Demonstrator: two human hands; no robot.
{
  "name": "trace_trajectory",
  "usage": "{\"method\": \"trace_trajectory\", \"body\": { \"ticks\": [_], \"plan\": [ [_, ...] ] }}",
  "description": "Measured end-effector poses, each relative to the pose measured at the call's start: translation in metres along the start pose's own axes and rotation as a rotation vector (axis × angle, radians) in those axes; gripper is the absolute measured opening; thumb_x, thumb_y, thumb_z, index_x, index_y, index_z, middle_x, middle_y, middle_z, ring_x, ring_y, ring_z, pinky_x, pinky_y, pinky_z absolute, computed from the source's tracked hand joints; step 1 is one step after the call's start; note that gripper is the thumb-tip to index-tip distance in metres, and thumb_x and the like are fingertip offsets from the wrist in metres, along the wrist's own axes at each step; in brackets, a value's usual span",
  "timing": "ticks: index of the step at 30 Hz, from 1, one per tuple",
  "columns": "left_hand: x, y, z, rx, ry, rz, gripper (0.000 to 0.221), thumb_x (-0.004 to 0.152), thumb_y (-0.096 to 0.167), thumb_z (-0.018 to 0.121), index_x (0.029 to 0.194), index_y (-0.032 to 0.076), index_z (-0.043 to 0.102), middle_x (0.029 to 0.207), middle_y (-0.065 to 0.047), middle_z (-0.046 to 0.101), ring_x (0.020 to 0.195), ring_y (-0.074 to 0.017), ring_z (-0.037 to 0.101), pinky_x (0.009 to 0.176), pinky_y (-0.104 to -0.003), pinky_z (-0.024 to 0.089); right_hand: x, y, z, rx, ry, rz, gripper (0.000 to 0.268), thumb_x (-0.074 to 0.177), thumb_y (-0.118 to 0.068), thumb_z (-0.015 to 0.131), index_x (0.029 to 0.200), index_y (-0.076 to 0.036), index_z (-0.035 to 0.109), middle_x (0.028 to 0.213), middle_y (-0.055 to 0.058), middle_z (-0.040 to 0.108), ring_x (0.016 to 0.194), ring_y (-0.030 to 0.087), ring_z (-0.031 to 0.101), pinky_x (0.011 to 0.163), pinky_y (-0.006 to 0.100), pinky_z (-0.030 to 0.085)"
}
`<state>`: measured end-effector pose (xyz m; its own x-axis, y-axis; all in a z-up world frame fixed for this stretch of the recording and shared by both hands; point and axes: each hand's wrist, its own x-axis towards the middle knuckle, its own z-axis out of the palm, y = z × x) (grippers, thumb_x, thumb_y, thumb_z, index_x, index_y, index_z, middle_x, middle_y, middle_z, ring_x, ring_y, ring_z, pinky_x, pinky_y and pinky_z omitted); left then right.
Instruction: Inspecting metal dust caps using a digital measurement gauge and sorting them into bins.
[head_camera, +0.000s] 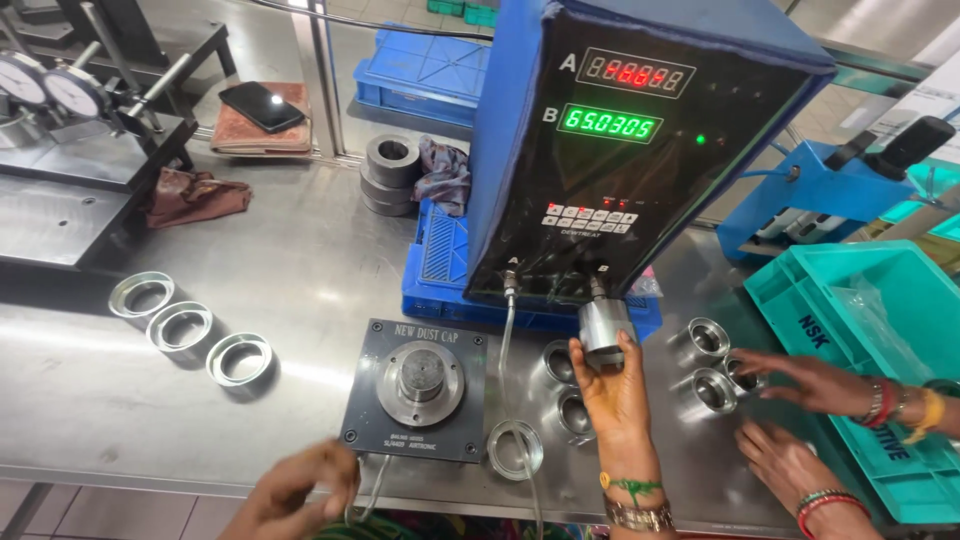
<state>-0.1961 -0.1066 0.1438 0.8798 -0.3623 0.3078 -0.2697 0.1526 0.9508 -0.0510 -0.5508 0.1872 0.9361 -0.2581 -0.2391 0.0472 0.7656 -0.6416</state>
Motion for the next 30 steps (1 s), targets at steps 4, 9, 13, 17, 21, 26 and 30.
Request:
{"method": "trace_trajectory", "body": {
  "ticks": [4, 9, 13, 17, 21, 26, 30],
  "plan": [
    [0.077, 0.046, 0.012, -0.126, 0.249, -0.061, 0.007, 0.092, 0.009, 0.069, 0.092, 0.002, 0.067, 0.097, -0.008, 0.062, 0.095, -0.0162, 0.059, 0.085, -0.031, 0.047, -0.008, -0.001, 0.013, -0.039, 0.027, 0.017, 0.061, 0.087, -0.032, 0.078, 0.131, -0.002, 0.049, 0.119, 0.021, 0.06, 0.102, 0.034, 0.068, 0.083, 0.04, 0.063],
    [0.121, 0.043, 0.046, -0.146, 0.269, 0.04, 0.01, 0.097, 0.01, 0.065, 0.099, 0.001, 0.068, 0.096, -0.007, 0.06, 0.088, -0.0136, 0.054, 0.077, -0.028, 0.042, -0.001, -0.002, 0.031, 0.084, 0.088, 0.013, 0.054, 0.088, -0.031, 0.074, 0.128, -0.004, 0.051, 0.119, 0.02, 0.062, 0.102, 0.036, 0.069, 0.082, 0.041, 0.063],
    [0.138, 0.053, 0.06, -0.093, 0.344, 0.056, 0.011, 0.096, 0.013, 0.065, 0.099, 0.003, 0.067, 0.099, -0.004, 0.059, 0.085, -0.0122, 0.053, 0.07, -0.027, 0.043, -0.019, 0.011, 0.006, 0.058, 0.073, -0.031, 0.052, 0.089, -0.029, 0.074, 0.13, -0.007, 0.05, 0.122, 0.014, 0.061, 0.105, 0.034, 0.067, 0.088, 0.042, 0.063],
    [0.147, 0.042, 0.056, -0.075, 0.501, 0.143, 0.014, 0.103, 0.015, 0.061, 0.098, 0.002, 0.063, 0.102, -0.004, 0.057, 0.097, -0.0122, 0.055, 0.087, -0.027, 0.044, -0.059, 0.032, 0.018, -0.153, 0.009, -0.042, 0.055, 0.088, -0.033, 0.075, 0.133, -0.017, 0.048, 0.127, 0.011, 0.061, 0.099, 0.038, 0.065, 0.079, 0.043, 0.061],
    [0.153, 0.039, 0.057, -0.048, 0.631, 0.023, 0.023, 0.105, 0.023, 0.054, 0.108, 0.003, 0.063, 0.104, -0.003, 0.057, 0.097, -0.0122, 0.054, 0.09, -0.026, 0.045, -0.097, 0.04, 0.118, -1.224, -0.304, -0.468, 0.072, 0.073, -0.038, 0.083, 0.135, -0.019, 0.051, 0.125, 0.01, 0.061, 0.102, 0.035, 0.066, 0.079, 0.042, 0.058],
    [0.148, 0.037, 0.058, 0.045, 0.675, 0.045, 0.029, 0.106, 0.028, 0.051, 0.117, 0.004, 0.063, 0.113, -0.004, 0.057, 0.1, -0.0137, 0.054, 0.089, -0.027, 0.045, -0.112, 0.067, 0.197, -1.833, -0.566, -0.572, 0.081, 0.063, -0.04, 0.089, 0.135, -0.022, 0.057, 0.127, 0.005, 0.064, 0.101, 0.027, 0.071, 0.083, 0.04, 0.059],
    [0.145, 0.035, 0.057, 0.143, 0.696, 0.109, 0.032, 0.108, 0.029, 0.05, 0.117, 0.002, 0.063, 0.119, -0.009, 0.056, 0.113, -0.0195, 0.057, 0.099, -0.032, 0.045, -0.109, 0.075, 0.177, -1.692, -0.704, -0.67, 0.08, 0.068, -0.035, 0.09, 0.138, -0.013, 0.056, 0.128, 0.01, 0.065, 0.104, 0.032, 0.071, 0.082, 0.042, 0.058]
  ]
}}
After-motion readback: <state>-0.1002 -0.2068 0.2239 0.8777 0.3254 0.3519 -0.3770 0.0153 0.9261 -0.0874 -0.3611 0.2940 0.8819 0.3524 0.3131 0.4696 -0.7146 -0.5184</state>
